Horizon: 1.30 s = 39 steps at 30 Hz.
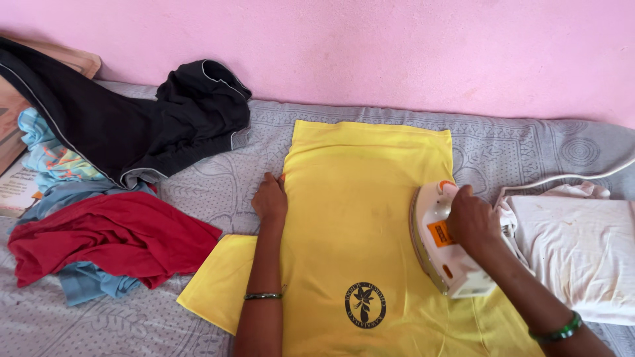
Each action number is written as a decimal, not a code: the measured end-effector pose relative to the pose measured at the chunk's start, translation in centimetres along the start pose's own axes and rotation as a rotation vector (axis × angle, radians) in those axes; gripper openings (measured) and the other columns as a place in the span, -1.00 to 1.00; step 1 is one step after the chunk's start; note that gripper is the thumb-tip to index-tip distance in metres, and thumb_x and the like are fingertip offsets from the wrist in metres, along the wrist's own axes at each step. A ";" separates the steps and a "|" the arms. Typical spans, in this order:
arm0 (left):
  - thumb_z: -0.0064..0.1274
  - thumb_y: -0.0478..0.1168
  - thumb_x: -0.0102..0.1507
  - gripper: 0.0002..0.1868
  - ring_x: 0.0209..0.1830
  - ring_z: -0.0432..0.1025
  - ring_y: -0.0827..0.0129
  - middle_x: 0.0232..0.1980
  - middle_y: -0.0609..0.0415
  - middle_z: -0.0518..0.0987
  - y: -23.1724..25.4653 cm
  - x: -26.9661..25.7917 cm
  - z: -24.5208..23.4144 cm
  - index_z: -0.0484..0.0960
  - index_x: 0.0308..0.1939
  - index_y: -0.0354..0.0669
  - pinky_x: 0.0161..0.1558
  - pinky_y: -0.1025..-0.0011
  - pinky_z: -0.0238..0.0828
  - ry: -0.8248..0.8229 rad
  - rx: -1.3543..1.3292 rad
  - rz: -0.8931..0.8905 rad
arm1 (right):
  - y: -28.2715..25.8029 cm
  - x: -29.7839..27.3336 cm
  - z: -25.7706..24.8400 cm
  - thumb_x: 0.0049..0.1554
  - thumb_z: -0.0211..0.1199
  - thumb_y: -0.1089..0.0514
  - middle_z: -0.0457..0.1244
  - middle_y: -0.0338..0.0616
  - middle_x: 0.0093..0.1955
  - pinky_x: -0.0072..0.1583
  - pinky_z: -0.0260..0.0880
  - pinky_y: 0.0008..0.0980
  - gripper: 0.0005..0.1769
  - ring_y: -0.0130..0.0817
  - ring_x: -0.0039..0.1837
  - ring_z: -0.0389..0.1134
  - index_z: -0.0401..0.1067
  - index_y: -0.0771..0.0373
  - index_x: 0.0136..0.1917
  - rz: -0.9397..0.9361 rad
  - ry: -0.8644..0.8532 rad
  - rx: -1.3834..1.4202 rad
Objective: The person irons a yellow t-shirt laid out on a bed. They smooth the fabric with one hand while moving the iron with the other, then flip the shirt to iron the back side.
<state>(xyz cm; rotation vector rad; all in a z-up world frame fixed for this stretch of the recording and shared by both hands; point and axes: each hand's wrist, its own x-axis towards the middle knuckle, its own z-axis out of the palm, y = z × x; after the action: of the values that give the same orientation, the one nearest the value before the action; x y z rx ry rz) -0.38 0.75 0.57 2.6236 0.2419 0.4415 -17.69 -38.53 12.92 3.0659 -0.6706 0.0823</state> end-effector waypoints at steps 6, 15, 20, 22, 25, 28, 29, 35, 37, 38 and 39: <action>-0.13 0.08 0.39 -0.61 -0.14 0.60 -0.01 -0.12 -0.18 0.63 -0.9 -2.5 3.0 0.45 -0.03 -0.20 -0.18 0.06 0.55 0.058 0.130 0.003 | -1.3 7.4 0.4 0.12 0.24 0.18 0.38 0.35 0.08 0.17 0.46 0.13 -0.56 0.30 0.18 0.43 0.25 0.40 0.22 -0.032 0.051 0.110; -0.24 -0.01 0.46 -0.70 -0.28 0.60 -0.08 -0.21 -0.16 0.65 -1.7 -4.6 -0.1 0.43 0.07 -0.12 -0.31 -0.02 0.51 0.049 0.080 0.097 | -0.8 5.2 0.2 0.09 0.25 0.17 0.36 0.38 -0.01 0.10 0.42 0.24 -0.58 0.43 0.11 0.38 0.22 0.31 0.17 -0.232 0.022 0.124; -0.27 -0.01 0.49 -0.71 -0.22 0.59 -0.08 -0.28 -0.16 0.67 -2.0 -3.9 -1.5 0.44 0.03 -0.09 -0.26 -0.05 0.49 -0.020 0.021 0.106 | -0.6 -5.4 -2.2 0.08 0.29 0.13 0.38 0.32 -0.14 0.02 0.45 0.23 -0.55 0.37 0.01 0.42 0.18 0.33 0.13 -0.266 -0.026 0.083; -0.27 -0.01 0.49 -0.71 -0.21 0.59 -0.09 -0.27 -0.17 0.66 -2.1 -3.6 -1.7 0.44 0.01 -0.09 -0.25 -0.05 0.49 -0.035 0.005 0.113 | -1.2 -8.3 -2.8 0.11 0.27 0.13 0.39 0.30 -0.16 0.02 0.46 0.20 -0.56 0.33 -0.01 0.45 0.18 0.35 0.15 -0.223 -0.052 0.052; -0.27 0.00 0.48 -0.70 -0.19 0.59 -0.10 -0.27 -0.18 0.66 -1.9 -3.5 -1.7 0.44 0.02 -0.09 -0.24 -0.07 0.46 -0.045 0.027 0.102 | -2.2 -8.1 -3.4 0.12 0.24 0.16 0.39 0.29 -0.16 0.00 0.48 0.16 -0.52 0.29 -0.04 0.46 0.17 0.35 0.23 -0.200 -0.026 0.038; -0.28 0.01 0.49 -0.70 -0.19 0.59 -0.10 -0.26 -0.17 0.66 -1.9 -3.7 -1.5 0.45 0.00 -0.08 -0.22 -0.06 0.47 -0.012 0.015 0.113 | -3.8 -4.7 -2.6 0.11 0.25 0.15 0.39 0.29 -0.14 -0.01 0.50 0.11 -0.47 0.27 -0.04 0.46 0.17 0.37 0.27 -0.256 0.032 0.036; -0.28 0.01 0.49 -0.70 -0.20 0.59 -0.10 -0.26 -0.17 0.66 -1.9 -3.7 -1.4 0.45 -0.01 -0.09 -0.23 -0.06 0.47 -0.003 0.010 0.118 | -4.5 -3.2 -2.4 0.09 0.26 0.15 0.38 0.28 -0.12 0.00 0.49 0.12 -0.49 0.26 -0.03 0.46 0.18 0.34 0.24 -0.287 0.026 0.058; -0.28 0.00 0.50 -0.69 -0.22 0.59 -0.09 -0.27 -0.16 0.67 -2.4 -3.8 -1.0 0.44 0.00 -0.11 -0.22 -0.05 0.48 0.029 0.001 0.139 | -11.0 2.7 -2.7 0.10 0.27 0.15 0.37 0.18 -0.10 0.05 0.42 0.15 -0.60 0.21 0.03 0.42 0.21 0.26 0.15 -0.511 -0.041 0.156; -0.28 0.02 0.50 -0.70 -0.21 0.58 -0.09 -0.28 -0.17 0.66 -2.3 -3.5 -1.0 0.45 0.02 -0.09 -0.22 -0.06 0.47 0.011 0.013 0.118 | -12.7 1.9 -3.5 0.09 0.28 0.15 0.37 0.16 -0.09 0.05 0.41 0.15 -0.61 0.20 0.05 0.41 0.22 0.25 0.13 -0.556 -0.058 0.180; -0.28 0.01 0.50 -0.69 -0.20 0.58 -0.09 -0.28 -0.17 0.66 -2.3 -3.4 -1.0 0.45 0.01 -0.10 -0.21 -0.05 0.47 0.008 0.008 0.124 | -13.1 1.1 -4.0 0.10 0.27 0.14 0.37 0.16 -0.10 0.05 0.42 0.14 -0.59 0.19 0.04 0.42 0.21 0.22 0.16 -0.571 -0.099 0.161; -0.28 0.01 0.50 -0.69 -0.20 0.58 -0.09 -0.28 -0.17 0.66 -2.3 -3.3 -1.0 0.45 0.01 -0.10 -0.20 -0.05 0.46 0.005 0.003 0.129 | -13.0 -0.1 -4.4 0.11 0.26 0.14 0.37 0.16 -0.10 0.04 0.43 0.13 -0.57 0.18 0.03 0.42 0.20 0.20 0.20 -0.586 -0.139 0.141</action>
<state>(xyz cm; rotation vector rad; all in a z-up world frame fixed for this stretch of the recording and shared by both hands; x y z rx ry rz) -4.02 2.37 -0.54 2.6507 0.0746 0.4914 -12.58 -26.60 17.40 3.2775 0.2637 -0.0904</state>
